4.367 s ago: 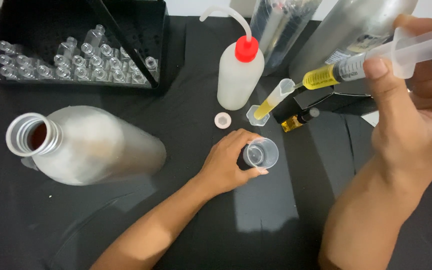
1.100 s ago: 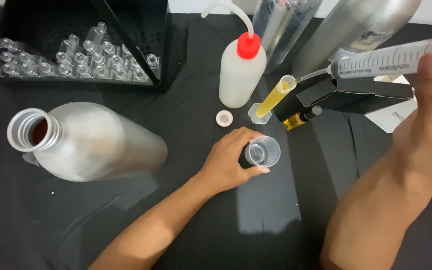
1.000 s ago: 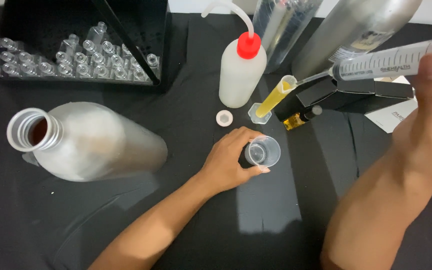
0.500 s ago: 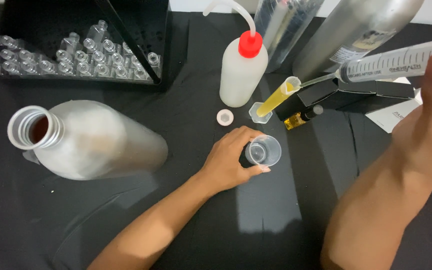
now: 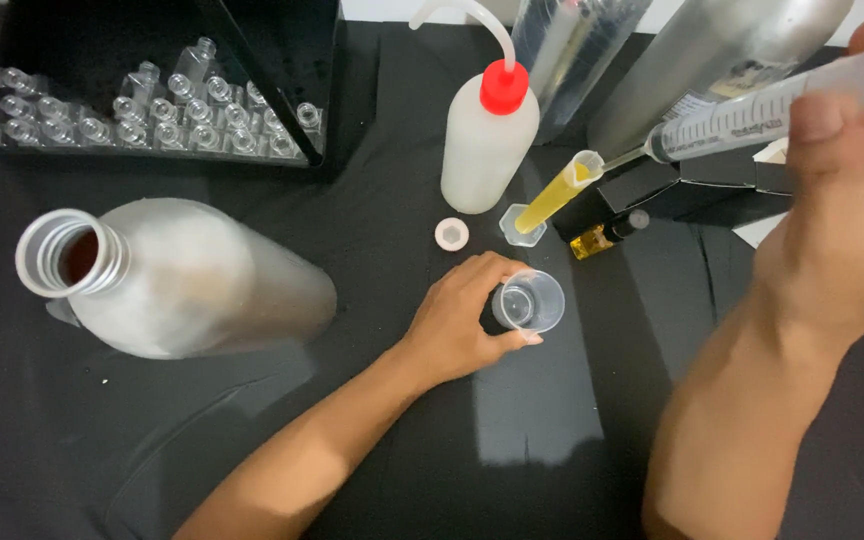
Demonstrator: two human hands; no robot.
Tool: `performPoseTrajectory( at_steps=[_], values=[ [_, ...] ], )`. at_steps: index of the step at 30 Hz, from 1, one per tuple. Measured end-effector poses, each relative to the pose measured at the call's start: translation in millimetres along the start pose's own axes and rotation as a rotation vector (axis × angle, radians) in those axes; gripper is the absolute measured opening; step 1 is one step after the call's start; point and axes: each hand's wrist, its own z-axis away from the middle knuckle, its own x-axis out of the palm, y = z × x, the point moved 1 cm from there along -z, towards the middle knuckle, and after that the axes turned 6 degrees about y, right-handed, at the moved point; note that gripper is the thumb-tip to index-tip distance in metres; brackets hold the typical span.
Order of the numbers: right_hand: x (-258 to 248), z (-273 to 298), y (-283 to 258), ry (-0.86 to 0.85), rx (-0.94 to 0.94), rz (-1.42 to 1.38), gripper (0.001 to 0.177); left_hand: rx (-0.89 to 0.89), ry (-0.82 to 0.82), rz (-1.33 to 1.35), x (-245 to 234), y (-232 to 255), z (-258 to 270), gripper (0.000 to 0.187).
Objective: Measuring and transferring perfume liquid from a large container into smaller bottles using a syringe and beaker.
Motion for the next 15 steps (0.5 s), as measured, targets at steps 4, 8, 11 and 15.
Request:
performPoseTrajectory(
  at_steps=[4,8,11,15],
  values=[
    [2,-2,-11,-0.031,0.073,0.154,0.024,0.009,-0.007,0.005,1,-2,-1,0.059],
    [5,-3,-12,-0.012,0.082,0.132,0.023,-0.007,0.003,0.003,0,1,0,0.059],
    [2,-1,-10,-0.029,0.053,0.144,0.024,0.025,0.012,0.008,-1,0,0,0.059],
    [-37,13,36,0.066,0.125,0.039,0.022,0.088,0.028,0.015,2,-6,0,0.060]
  ],
)
